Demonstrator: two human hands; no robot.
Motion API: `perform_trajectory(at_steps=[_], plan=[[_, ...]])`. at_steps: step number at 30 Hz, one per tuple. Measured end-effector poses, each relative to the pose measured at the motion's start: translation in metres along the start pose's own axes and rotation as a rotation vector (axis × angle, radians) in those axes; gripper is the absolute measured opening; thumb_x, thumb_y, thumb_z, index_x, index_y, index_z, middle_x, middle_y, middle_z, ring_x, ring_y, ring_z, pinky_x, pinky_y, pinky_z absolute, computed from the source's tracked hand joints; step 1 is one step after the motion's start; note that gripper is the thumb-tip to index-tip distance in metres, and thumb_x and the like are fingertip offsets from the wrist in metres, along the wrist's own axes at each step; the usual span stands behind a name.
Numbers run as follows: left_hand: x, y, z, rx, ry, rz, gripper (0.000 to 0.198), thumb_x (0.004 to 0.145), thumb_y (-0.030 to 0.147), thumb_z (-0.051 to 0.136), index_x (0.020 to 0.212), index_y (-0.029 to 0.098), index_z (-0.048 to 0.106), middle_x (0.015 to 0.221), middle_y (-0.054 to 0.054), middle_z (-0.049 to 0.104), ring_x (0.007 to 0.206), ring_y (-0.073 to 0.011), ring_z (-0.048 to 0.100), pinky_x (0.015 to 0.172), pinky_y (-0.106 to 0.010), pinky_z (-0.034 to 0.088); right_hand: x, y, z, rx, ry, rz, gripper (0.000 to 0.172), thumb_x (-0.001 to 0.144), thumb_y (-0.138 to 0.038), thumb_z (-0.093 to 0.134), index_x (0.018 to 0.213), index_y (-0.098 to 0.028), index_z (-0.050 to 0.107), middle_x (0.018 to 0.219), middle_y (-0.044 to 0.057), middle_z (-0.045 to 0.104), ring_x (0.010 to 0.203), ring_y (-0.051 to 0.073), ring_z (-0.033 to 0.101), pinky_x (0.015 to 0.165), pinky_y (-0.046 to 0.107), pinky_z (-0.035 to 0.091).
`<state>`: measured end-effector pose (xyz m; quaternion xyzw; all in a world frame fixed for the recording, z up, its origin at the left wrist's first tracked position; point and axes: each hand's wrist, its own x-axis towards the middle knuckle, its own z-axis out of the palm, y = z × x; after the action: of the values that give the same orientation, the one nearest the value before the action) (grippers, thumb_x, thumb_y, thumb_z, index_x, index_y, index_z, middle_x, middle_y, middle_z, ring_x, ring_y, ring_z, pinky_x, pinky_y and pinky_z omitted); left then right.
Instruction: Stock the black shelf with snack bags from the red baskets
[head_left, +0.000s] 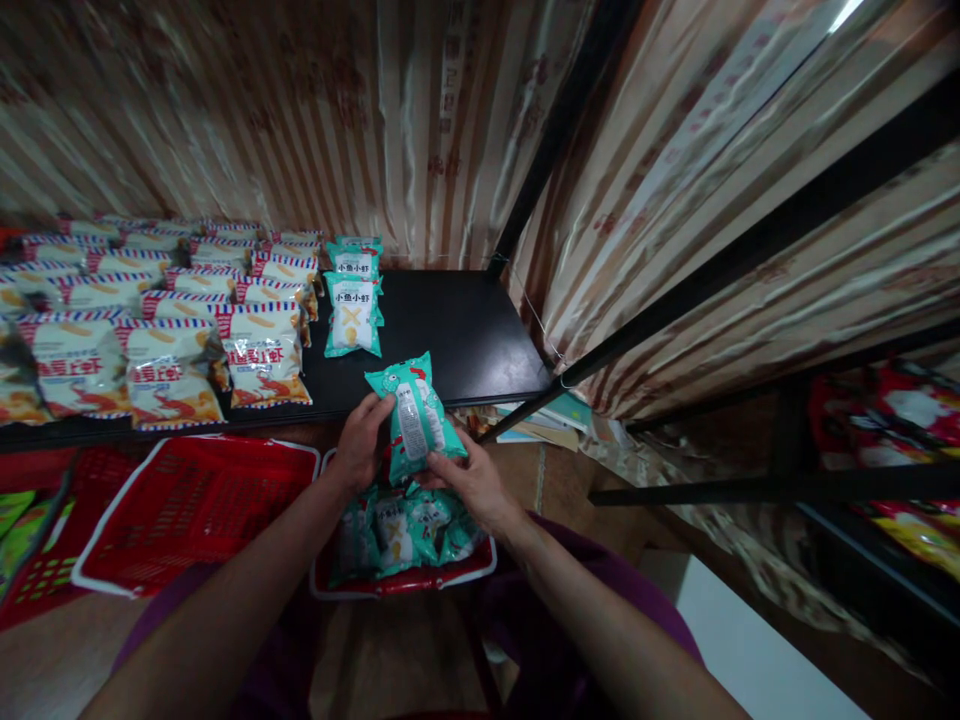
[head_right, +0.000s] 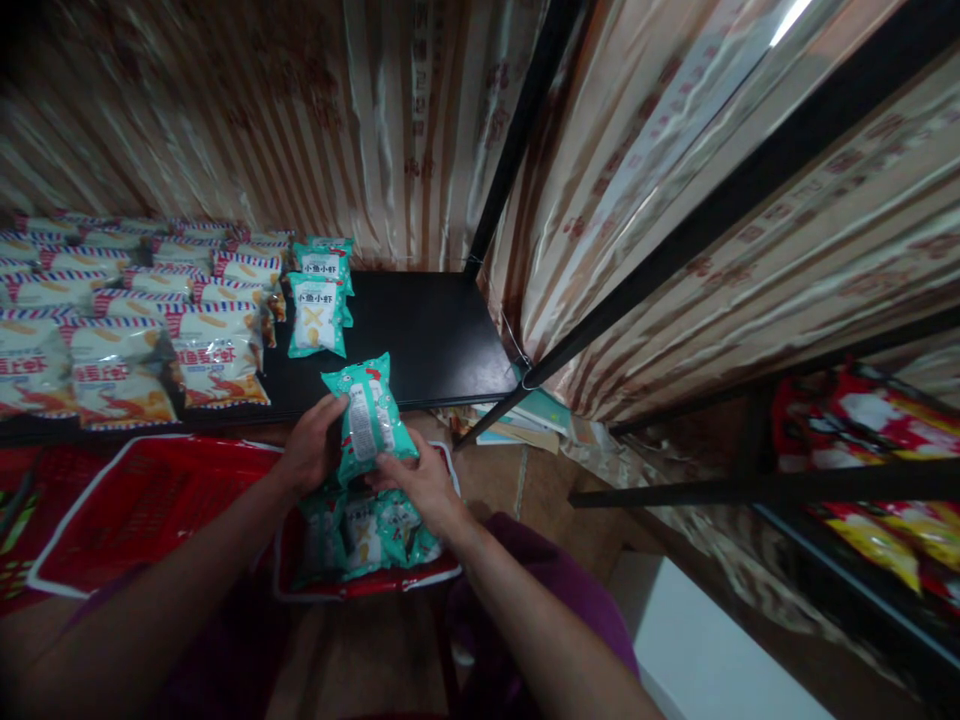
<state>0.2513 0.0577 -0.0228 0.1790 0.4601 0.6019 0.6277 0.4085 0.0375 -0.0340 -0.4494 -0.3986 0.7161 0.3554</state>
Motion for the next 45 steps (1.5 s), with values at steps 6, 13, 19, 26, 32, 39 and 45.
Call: perform_trajectory(at_steps=[6, 13, 19, 26, 32, 39, 45], plan=[[0.004, -0.005, -0.003, 0.006, -0.023, 0.036, 0.028, 0.065, 0.04, 0.073, 0.082, 0.02, 0.062, 0.072, 0.004, 0.065, 0.064, -0.0142, 0.059, 0.065, -0.026, 0.045, 0.004, 0.002, -0.002, -0.114, 0.046, -0.061, 0.058, 0.066, -0.042, 0.074, 0.115, -0.02, 0.052, 0.053, -0.007, 0.063, 0.046, 0.013, 0.06, 0.051, 0.024, 0.049], [0.002, -0.003, -0.005, 0.185, 0.064, 0.266, 0.025, 0.073, 0.039, 0.067, 0.089, 0.02, 0.061, 0.068, 0.004, 0.06, 0.064, -0.0123, 0.054, 0.065, -0.023, 0.041, 0.007, 0.006, -0.008, -0.398, 0.229, -0.262, 0.065, 0.072, -0.039, 0.069, 0.128, -0.019, 0.042, 0.088, 0.004, 0.067, 0.073, 0.018, 0.065, 0.071, 0.034, 0.053], [-0.011, 0.0, 0.002, 0.351, 0.103, 0.421, 0.021, 0.074, 0.038, 0.068, 0.077, 0.022, 0.054, 0.063, 0.005, 0.056, 0.058, -0.0113, 0.049, 0.059, -0.022, 0.037, 0.002, 0.001, -0.009, -0.895, 0.311, -0.737, 0.051, 0.082, -0.025, 0.058, 0.131, -0.025, 0.045, 0.131, 0.011, 0.048, 0.122, 0.026, 0.045, 0.102, 0.047, 0.038], [-0.021, 0.001, 0.008, 0.561, 0.108, 0.527, 0.025, 0.075, 0.034, 0.065, 0.089, 0.022, 0.049, 0.089, -0.001, 0.062, 0.077, -0.0151, 0.059, 0.071, -0.025, 0.044, -0.002, -0.005, -0.008, -0.882, 0.151, -0.715, 0.044, 0.088, -0.03, 0.049, 0.131, -0.023, 0.045, 0.131, 0.011, 0.051, 0.123, 0.026, 0.047, 0.103, 0.044, 0.039], [-0.03, -0.001, 0.002, 0.796, -0.128, 0.849, 0.017, 0.087, 0.027, 0.048, 0.1, 0.018, 0.05, 0.124, -0.012, 0.051, 0.114, -0.0217, 0.051, 0.094, -0.037, 0.041, -0.003, -0.003, -0.005, -0.764, 0.115, -0.548, 0.069, 0.079, -0.044, 0.059, 0.137, -0.016, 0.035, 0.131, 0.013, 0.054, 0.119, 0.031, 0.052, 0.099, 0.043, 0.043], [-0.031, -0.01, -0.005, 0.959, -0.222, 0.964, 0.027, 0.088, 0.022, 0.044, 0.114, 0.017, 0.048, 0.132, -0.016, 0.044, 0.121, -0.0227, 0.046, 0.096, -0.038, 0.041, 0.001, -0.01, 0.003, -0.676, 0.19, -0.455, 0.052, 0.077, -0.042, 0.061, 0.123, -0.021, 0.049, 0.111, 0.008, 0.066, 0.098, 0.026, 0.063, 0.086, 0.037, 0.05], [-0.027, -0.015, -0.013, 0.94, -0.146, 0.807, 0.045, 0.088, 0.031, 0.048, 0.128, 0.015, 0.039, 0.127, -0.016, 0.052, 0.115, -0.0223, 0.053, 0.096, -0.039, 0.043, 0.005, -0.005, -0.005, -0.507, 0.158, -0.445, 0.046, 0.078, -0.044, 0.06, 0.117, -0.019, 0.055, 0.107, 0.008, 0.068, 0.098, 0.027, 0.063, 0.085, 0.038, 0.051]])
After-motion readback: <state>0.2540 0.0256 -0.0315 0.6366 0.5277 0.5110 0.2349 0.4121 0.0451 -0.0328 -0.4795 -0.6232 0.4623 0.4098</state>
